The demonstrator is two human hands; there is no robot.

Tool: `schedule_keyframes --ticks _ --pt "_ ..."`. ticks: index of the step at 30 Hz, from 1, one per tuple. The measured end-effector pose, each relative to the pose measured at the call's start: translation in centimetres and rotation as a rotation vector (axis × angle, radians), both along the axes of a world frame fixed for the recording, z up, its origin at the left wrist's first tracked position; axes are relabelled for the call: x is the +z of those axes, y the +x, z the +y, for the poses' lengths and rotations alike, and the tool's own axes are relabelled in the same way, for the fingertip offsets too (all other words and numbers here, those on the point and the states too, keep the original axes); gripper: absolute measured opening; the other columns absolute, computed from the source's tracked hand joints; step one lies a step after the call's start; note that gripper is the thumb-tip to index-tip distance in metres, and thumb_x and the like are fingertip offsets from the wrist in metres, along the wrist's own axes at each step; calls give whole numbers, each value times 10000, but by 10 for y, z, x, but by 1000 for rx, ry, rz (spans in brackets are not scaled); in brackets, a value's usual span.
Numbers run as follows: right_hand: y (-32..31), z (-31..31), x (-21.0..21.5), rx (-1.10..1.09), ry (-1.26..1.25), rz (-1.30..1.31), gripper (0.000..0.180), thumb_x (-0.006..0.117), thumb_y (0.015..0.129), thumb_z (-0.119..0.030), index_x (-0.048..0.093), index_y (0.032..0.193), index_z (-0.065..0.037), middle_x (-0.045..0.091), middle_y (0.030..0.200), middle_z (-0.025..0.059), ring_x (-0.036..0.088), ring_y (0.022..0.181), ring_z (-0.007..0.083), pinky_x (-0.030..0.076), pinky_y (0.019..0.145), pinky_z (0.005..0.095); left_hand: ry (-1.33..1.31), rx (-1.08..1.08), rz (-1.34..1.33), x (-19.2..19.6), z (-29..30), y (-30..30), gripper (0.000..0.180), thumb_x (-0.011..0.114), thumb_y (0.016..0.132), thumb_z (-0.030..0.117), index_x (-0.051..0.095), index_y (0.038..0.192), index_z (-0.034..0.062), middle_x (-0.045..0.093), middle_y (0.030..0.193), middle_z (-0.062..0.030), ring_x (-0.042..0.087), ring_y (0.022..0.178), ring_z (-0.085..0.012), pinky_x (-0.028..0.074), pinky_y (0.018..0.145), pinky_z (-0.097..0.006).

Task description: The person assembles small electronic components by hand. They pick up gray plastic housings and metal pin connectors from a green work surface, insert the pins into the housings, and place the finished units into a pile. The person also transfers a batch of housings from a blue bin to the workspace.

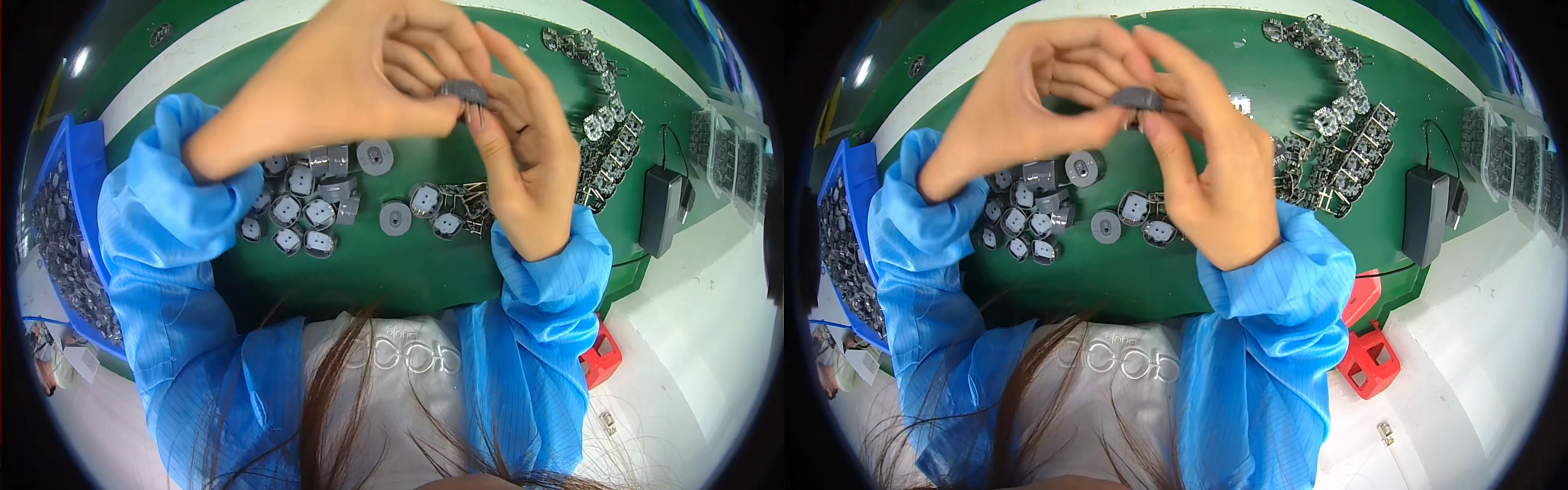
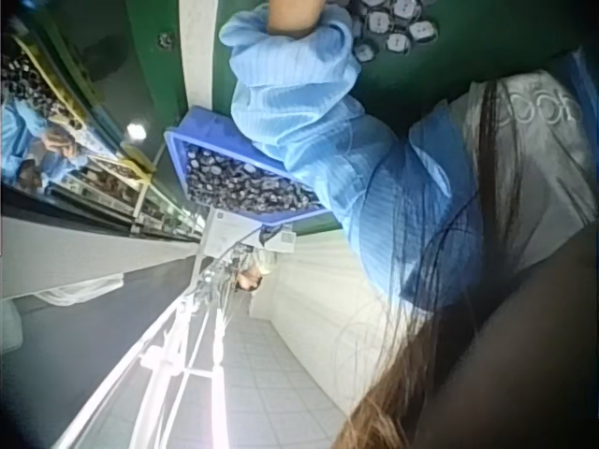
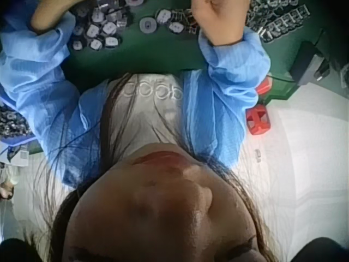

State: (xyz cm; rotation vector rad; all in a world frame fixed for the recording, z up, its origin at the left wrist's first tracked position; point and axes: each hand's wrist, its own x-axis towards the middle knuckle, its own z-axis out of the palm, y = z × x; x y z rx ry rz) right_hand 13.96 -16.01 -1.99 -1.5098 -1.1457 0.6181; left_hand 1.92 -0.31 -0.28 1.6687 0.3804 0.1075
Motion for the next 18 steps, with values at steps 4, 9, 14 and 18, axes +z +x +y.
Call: schedule_keyframes --ticks 4,9,14,18 --pt "29 -9 7 -328 -122 -433 468 697 858 -34 585 1307 -103 672 1057 114 672 816 190 548 693 307 308 109 -48 -2 63 19 175 661 848 30 687 1010 -31 710 908 -76 659 810 -105 540 769 -238" --pt "41 -11 12 -285 -397 -558 211 806 759 -103 728 948 -52 667 907 92 637 671 177 497 584 287 981 343 39 -21 113 -13 185 686 830 89 689 984 -14 676 959 -139 657 904 -240 530 829 -339" --pt "35 -12 1 -144 -314 -463 191 795 759 -67 719 930 -29 671 898 91 669 679 172 534 567 275 1289 239 -274 -13 81 3 248 728 796 115 667 1007 0 630 957 -149 614 874 -313 506 784 -394" --pt "30 -10 0 -127 -272 -367 173 784 785 -64 723 936 -6 668 949 113 686 695 201 572 616 289 844 -337 -218 7 26 -12 352 782 675 38 624 989 29 610 947 -59 665 809 -235 511 719 -312"
